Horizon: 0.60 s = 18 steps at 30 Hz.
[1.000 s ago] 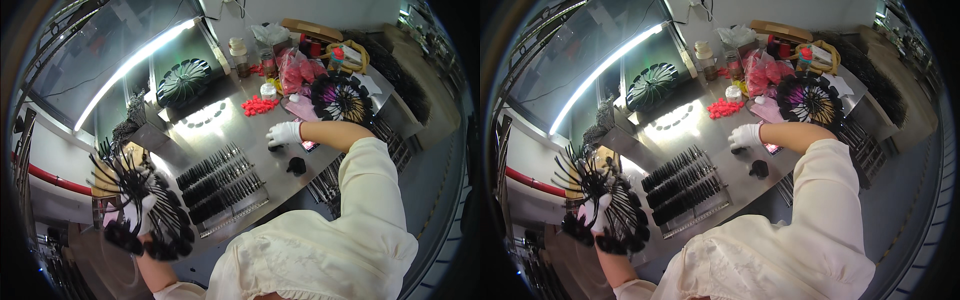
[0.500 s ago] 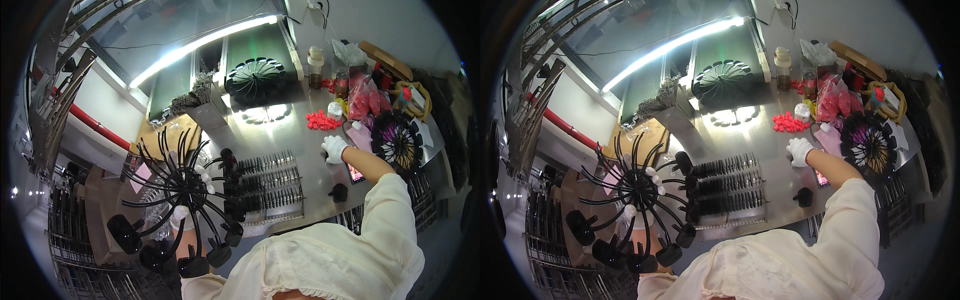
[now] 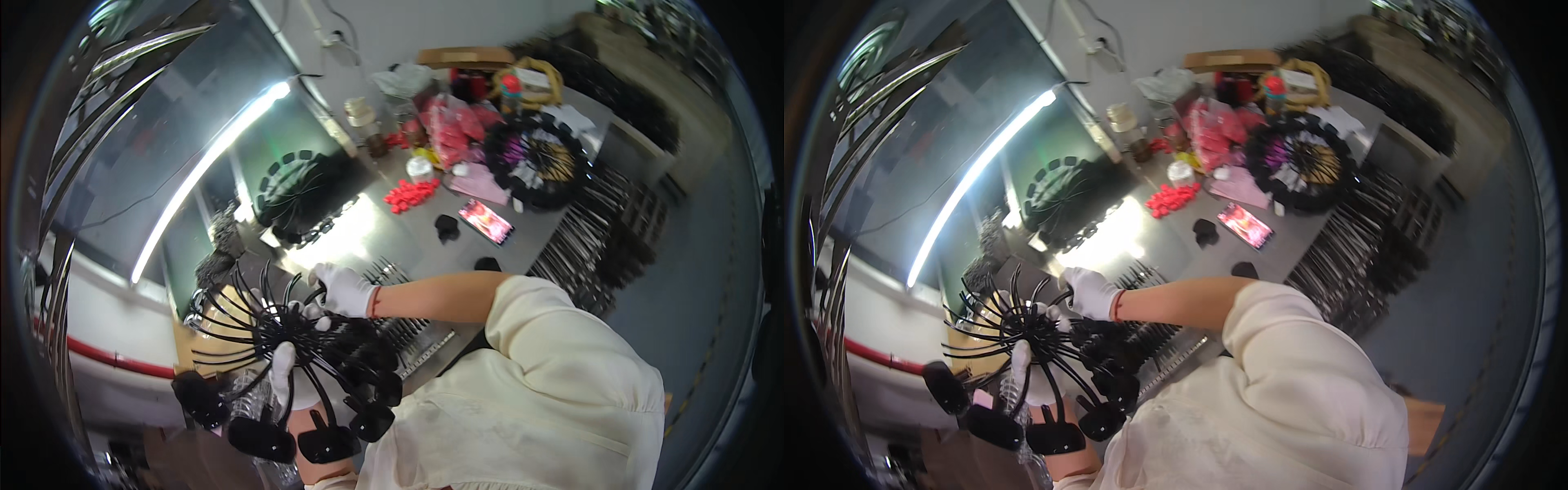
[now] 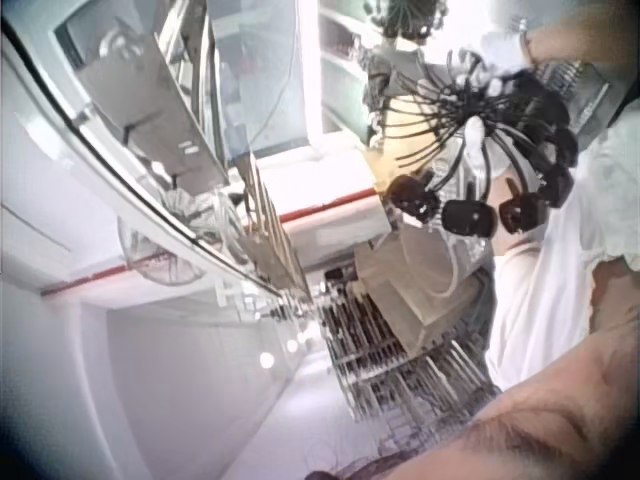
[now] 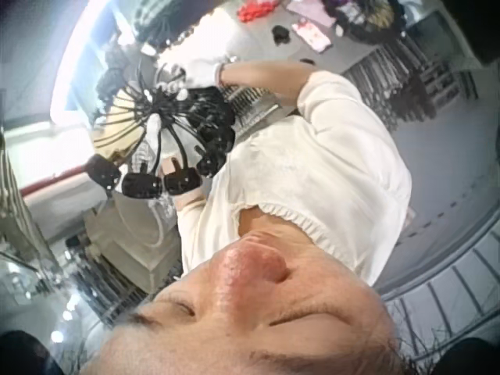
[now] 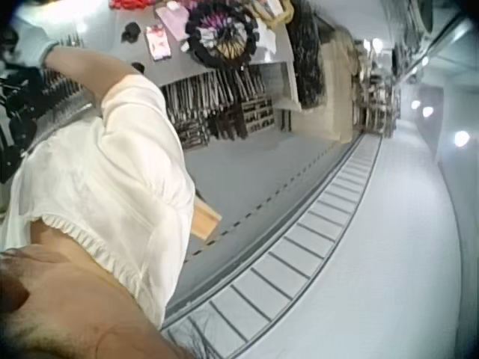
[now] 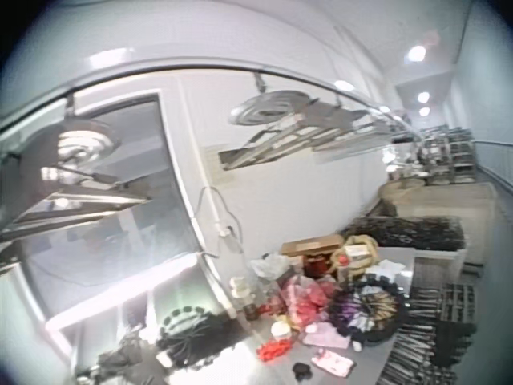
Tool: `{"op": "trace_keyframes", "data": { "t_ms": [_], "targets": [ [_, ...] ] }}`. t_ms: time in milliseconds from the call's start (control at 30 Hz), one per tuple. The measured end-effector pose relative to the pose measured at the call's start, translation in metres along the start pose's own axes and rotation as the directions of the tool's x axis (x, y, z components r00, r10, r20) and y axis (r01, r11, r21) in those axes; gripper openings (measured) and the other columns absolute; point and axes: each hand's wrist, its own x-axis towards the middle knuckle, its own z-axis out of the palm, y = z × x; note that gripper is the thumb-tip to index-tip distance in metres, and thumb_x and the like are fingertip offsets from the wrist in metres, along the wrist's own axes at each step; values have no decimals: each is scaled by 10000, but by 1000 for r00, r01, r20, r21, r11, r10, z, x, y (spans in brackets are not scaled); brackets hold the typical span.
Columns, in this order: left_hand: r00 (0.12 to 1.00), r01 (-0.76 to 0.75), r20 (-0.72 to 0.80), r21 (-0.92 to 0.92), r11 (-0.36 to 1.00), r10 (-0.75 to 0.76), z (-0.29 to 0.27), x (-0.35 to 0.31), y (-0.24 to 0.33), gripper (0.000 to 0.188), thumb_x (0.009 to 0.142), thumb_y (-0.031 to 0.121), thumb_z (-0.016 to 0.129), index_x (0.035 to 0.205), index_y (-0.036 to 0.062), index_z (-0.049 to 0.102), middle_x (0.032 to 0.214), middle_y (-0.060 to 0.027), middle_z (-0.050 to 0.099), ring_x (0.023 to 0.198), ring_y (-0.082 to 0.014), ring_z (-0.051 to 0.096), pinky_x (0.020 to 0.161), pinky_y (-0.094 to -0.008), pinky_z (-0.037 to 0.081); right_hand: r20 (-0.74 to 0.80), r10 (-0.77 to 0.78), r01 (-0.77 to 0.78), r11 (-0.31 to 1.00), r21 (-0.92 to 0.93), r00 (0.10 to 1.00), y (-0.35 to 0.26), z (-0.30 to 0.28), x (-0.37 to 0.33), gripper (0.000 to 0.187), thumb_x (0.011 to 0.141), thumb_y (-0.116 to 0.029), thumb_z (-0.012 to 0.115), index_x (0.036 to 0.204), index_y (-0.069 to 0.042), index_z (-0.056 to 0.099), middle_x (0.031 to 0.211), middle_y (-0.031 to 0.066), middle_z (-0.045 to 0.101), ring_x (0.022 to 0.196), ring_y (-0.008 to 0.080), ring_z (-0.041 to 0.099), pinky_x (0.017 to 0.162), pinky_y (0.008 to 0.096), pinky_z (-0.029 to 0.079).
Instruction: The person assembles black decorative components onto metal racks by hand. They repeatedly pick up individual black pieces, attach them to the rack slots, and occasionally lift the rack to inspect the arrangement.
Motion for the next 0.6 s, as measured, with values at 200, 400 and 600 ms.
{"op": "trace_keyframes", "data": {
  "t_ms": [200, 400, 600],
  "targets": [
    [986, 142, -95, 85, 986, -134, -41, 7, 29, 527, 940, 291, 736, 1282, -69, 562, 1119, -158, 657, 1044, -266, 648, 894, -371, 574, 11, -204, 202, 961, -187, 979, 38, 2, -30, 231, 847, -76, 713, 1063, -42, 639, 974, 116, 627, 734, 248, 692, 596, 369, 570],
    [999, -28, -44, -1, 1000, 28, -40, -12, 22, 530, 959, 274, 723, 1373, 0, 540, 1265, -127, 638, 1217, -279, 603, 1048, -448, 515, 374, 98, -333, 692, 641, 922, -22, 14, -54, 607, 892, -192, 755, 1427, 13, 553, 1150, 121, 693, 1021, 189, 683, 860, 330, 561],
    [980, 143, -146, 57, 988, -134, -45, 6, 26, 460, 954, 165, 721, 1346, -7, 554, 1179, -160, 677, 1069, -292, 661, 911, -423, 592, -53, -198, 168, 921, -351, 979, -3, 36, -63, 340, 806, -163, 769, 1091, -63, 612, 1085, 186, 617, 934, 392, 662, 798, 435, 561]
  ]
}}
